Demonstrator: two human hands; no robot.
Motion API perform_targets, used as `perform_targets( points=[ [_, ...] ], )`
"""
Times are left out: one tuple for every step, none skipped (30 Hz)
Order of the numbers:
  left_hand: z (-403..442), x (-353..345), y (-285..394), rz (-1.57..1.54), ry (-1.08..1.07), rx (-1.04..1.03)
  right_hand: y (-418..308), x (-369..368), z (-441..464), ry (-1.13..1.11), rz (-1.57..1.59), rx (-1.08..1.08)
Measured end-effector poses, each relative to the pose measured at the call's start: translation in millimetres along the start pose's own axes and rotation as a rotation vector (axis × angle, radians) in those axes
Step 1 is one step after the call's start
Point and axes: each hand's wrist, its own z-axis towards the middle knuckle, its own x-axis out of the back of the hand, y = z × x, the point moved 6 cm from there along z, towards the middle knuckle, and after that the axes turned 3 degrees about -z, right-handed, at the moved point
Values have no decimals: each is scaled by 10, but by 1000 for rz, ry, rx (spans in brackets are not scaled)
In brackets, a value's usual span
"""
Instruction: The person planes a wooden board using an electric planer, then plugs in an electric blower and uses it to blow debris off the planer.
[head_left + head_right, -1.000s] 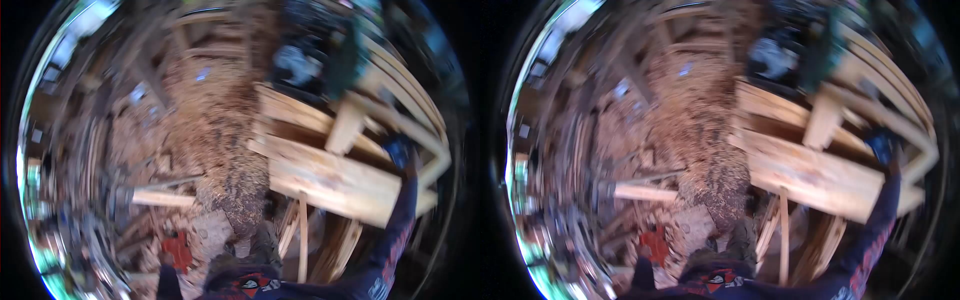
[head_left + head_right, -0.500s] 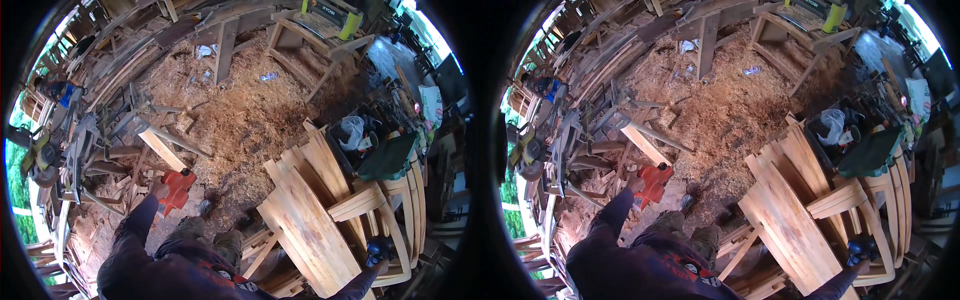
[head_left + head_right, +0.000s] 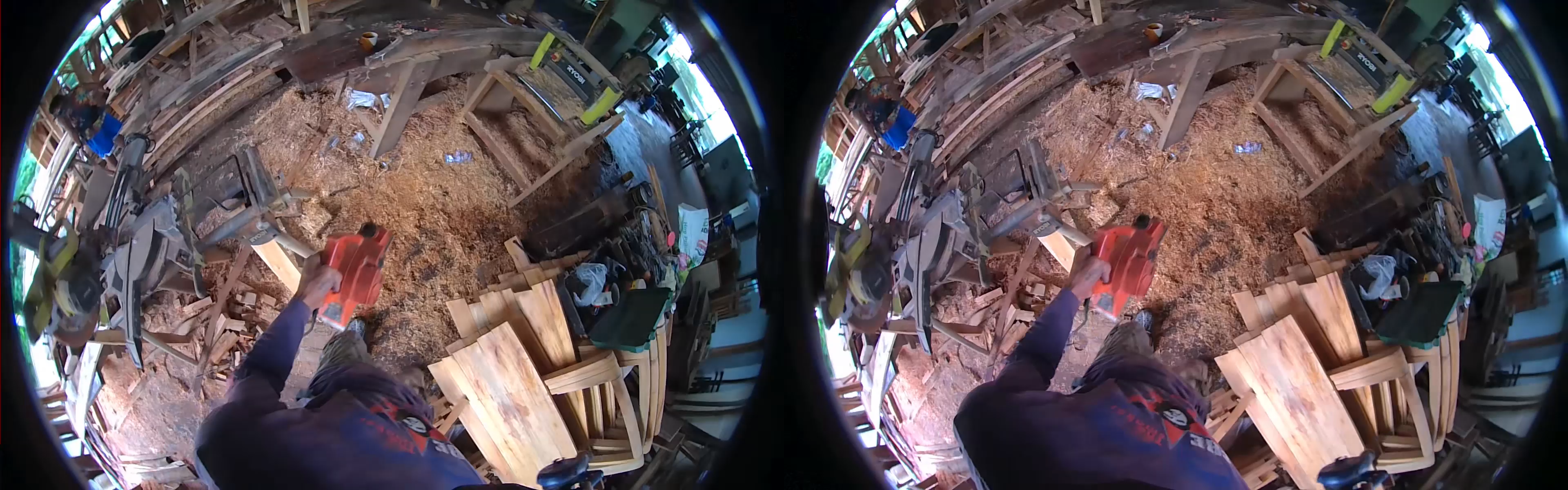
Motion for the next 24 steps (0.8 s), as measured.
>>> perform_targets(
  points=[
    [63,-144,383,-48,-14,-7,-150,-168,-295,-55,5,-19],
    [213,-199,664,-96,-30,-19,-288,-341,-578,-103,12,-41],
    [411,-170,782,-99,-36,-22,-421,-482,-795,-157,12,-59],
    [597,-150,902,-96,-44,-79,-550,-599,-989,-194,22,-76],
    [770,-148,1020,-91,-51,-131,-687,-687,-1130,-234,24,-92],
    [885,-180,1236,-98,-75,-140,-804,-762,-1252,-267,30,-118],
    [1179,-86,1118,-96,-77,-132,-911,-805,-1310,-298,34,-136],
    [1504,67,981,-152,-97,-348,-1015,-851,-1314,-330,34,-147],
    [1722,149,1051,-178,-101,-453,-1111,-958,-1310,-370,36,-151],
    [1886,180,1217,-203,-106,-558,-1267,-1119,-1274,-412,45,-150],
    [2111,234,1378,-164,-145,-556,-1382,-1318,-1230,-466,53,-139],
    [2287,274,1473,-138,-164,-559,-1586,-1570,-1184,-529,62,-111],
    [2464,312,1571,-112,-184,-562,-1906,-1900,-1201,-602,65,-72],
    [2673,476,1649,-75,-42,-655,-2324,-2209,-1178,-685,62,-10],
    [2895,521,1816,-62,8,-707,-2835,-2528,-1204,-766,63,54],
    [3121,568,1977,-46,61,-757,-3159,-2783,-1118,-682,37,179],
    [3286,609,2213,-119,130,-535,-3454,-3028,-1024,-597,3,302],
    [3448,625,2326,-185,208,-306,-3667,-3383,-905,-663,-11,281],
    [3622,577,2425,-185,210,-303,-3895,-3731,-772,-737,-31,266],
    [3795,563,2569,-196,226,-352,-4213,-4089,-680,-833,-89,234],
    [3951,618,2720,-204,262,-409,-4648,-4346,-663,-763,-66,357],
    [4172,718,2778,-199,273,-455,-4828,-4727,-490,-796,-87,447],
    [4369,794,2787,-182,314,-566,-4957,-5076,-348,-836,-112,526],
    [4594,850,2858,-163,349,-689,-5234,-5379,-294,-953,-138,482]
  ],
)
